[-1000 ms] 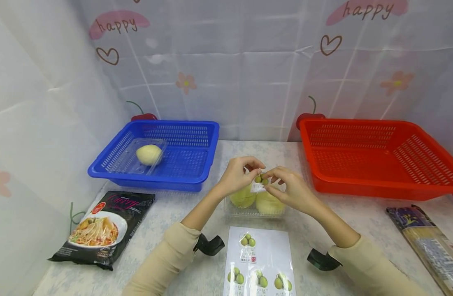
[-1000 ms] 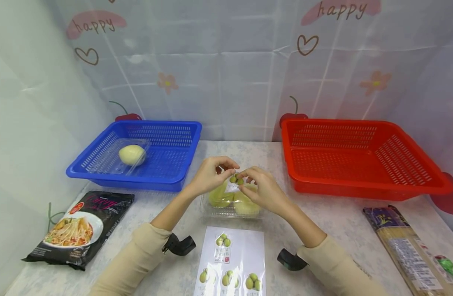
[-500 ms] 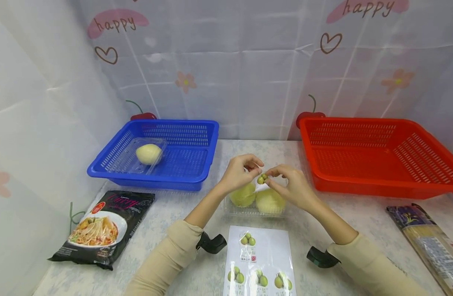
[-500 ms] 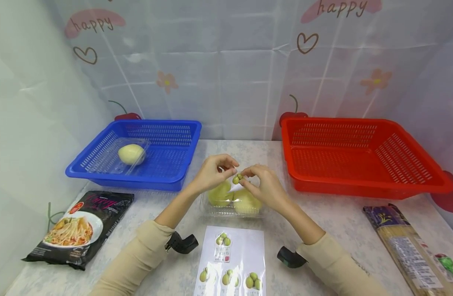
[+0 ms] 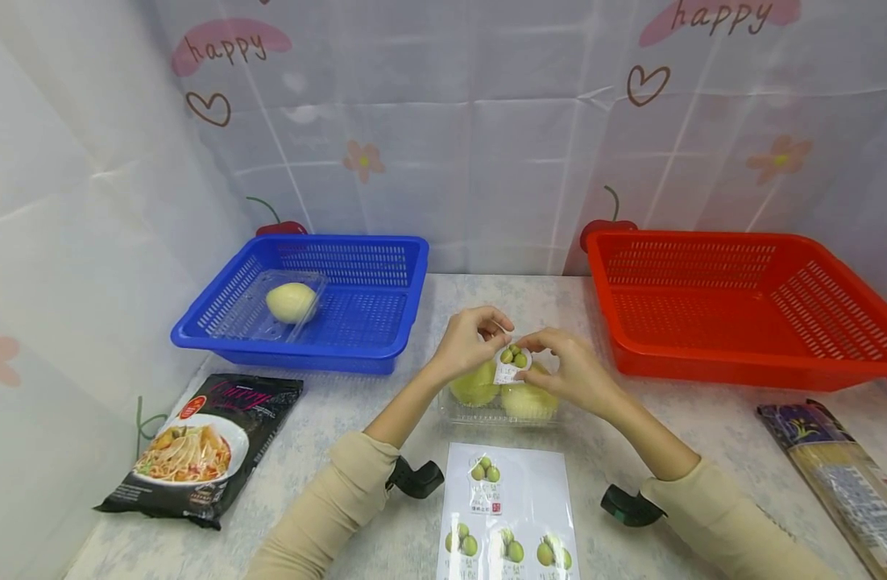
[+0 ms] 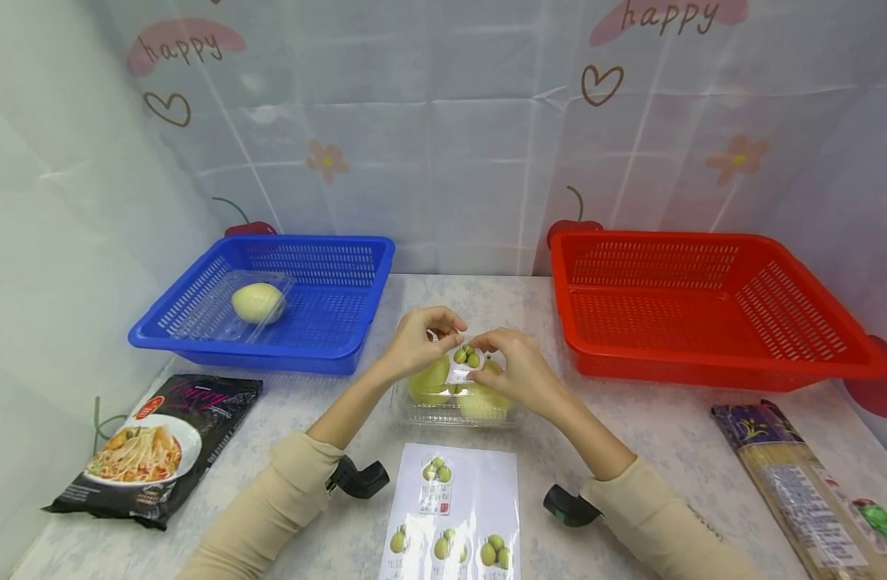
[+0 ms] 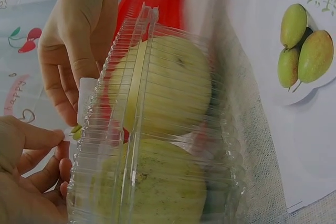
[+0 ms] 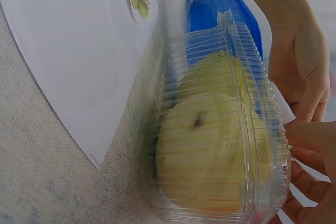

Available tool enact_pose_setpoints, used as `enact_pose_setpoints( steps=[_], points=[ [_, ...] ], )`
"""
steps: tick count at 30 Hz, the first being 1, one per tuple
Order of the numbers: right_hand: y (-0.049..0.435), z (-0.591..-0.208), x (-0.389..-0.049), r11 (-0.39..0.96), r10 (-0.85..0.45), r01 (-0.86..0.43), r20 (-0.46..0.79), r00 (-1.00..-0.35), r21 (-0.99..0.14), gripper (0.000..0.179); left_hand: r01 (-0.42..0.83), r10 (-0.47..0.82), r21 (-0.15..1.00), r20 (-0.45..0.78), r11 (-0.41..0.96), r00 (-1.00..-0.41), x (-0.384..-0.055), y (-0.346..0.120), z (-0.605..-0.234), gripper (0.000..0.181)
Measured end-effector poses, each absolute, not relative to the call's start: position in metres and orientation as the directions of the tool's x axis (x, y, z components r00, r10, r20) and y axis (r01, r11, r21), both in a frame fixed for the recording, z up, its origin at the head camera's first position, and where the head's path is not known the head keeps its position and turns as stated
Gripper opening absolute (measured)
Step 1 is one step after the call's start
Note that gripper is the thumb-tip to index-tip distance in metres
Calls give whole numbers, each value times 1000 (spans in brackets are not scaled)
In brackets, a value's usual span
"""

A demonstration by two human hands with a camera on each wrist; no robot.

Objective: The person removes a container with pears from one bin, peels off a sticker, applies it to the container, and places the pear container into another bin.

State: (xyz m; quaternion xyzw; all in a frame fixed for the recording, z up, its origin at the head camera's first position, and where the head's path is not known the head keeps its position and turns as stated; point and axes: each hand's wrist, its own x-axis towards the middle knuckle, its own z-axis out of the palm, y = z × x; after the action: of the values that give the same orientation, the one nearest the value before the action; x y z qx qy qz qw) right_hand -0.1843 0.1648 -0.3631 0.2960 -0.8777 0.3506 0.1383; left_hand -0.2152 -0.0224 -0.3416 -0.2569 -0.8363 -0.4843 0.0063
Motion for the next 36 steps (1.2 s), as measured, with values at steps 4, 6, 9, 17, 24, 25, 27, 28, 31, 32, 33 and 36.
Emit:
enact_pose_setpoints(
  steps=[4,6,9,17,24,25,27,28,31,32,33,36],
  points=[
    [165,-363,-184,578,-431,-608,429,-794,-544,35,438,426,803,259,404,-867,-215,-23,-343,12],
    [165,-362,-184,579,-434,-602,417,-799,-550,36,443,430,801,261,403,-864,-216,-24,-345,13],
    [165,-362,-184,576,-443,-600,404,-800,-556,37,456,435,793,272,403,-858,-217,-24,-347,12],
    [167,-365,-183,607,-459,-605,394,-796,-516,34,511,448,725,307,462,-840,-217,-23,-355,11],
    [169,-367,-181,640,-468,-598,374,-801,-483,30,554,486,602,293,575,-823,-208,-25,-356,22],
    [169,-367,-181,643,-470,-598,369,-802,-479,30,563,497,580,290,589,-818,-206,-26,-356,26],
    [169,-367,-182,649,-477,-597,359,-802,-473,31,570,508,543,278,617,-815,-203,-29,-355,31],
    [170,-367,-182,651,-480,-596,352,-803,-471,32,573,513,527,274,627,-813,-201,-30,-355,33],
    [171,-367,-183,650,-497,-598,333,-801,-470,33,574,528,498,247,650,-813,-198,-35,-355,33],
    [171,-367,-183,648,-504,-602,330,-798,-466,33,573,533,491,236,656,-813,-198,-36,-355,32],
    [172,-367,-184,647,-512,-606,326,-795,-463,33,574,540,482,225,662,-811,-197,-38,-355,32],
    [172,-368,-185,639,-531,-619,321,-784,-456,33,569,554,466,186,677,-811,-197,-42,-356,32]
  ],
)
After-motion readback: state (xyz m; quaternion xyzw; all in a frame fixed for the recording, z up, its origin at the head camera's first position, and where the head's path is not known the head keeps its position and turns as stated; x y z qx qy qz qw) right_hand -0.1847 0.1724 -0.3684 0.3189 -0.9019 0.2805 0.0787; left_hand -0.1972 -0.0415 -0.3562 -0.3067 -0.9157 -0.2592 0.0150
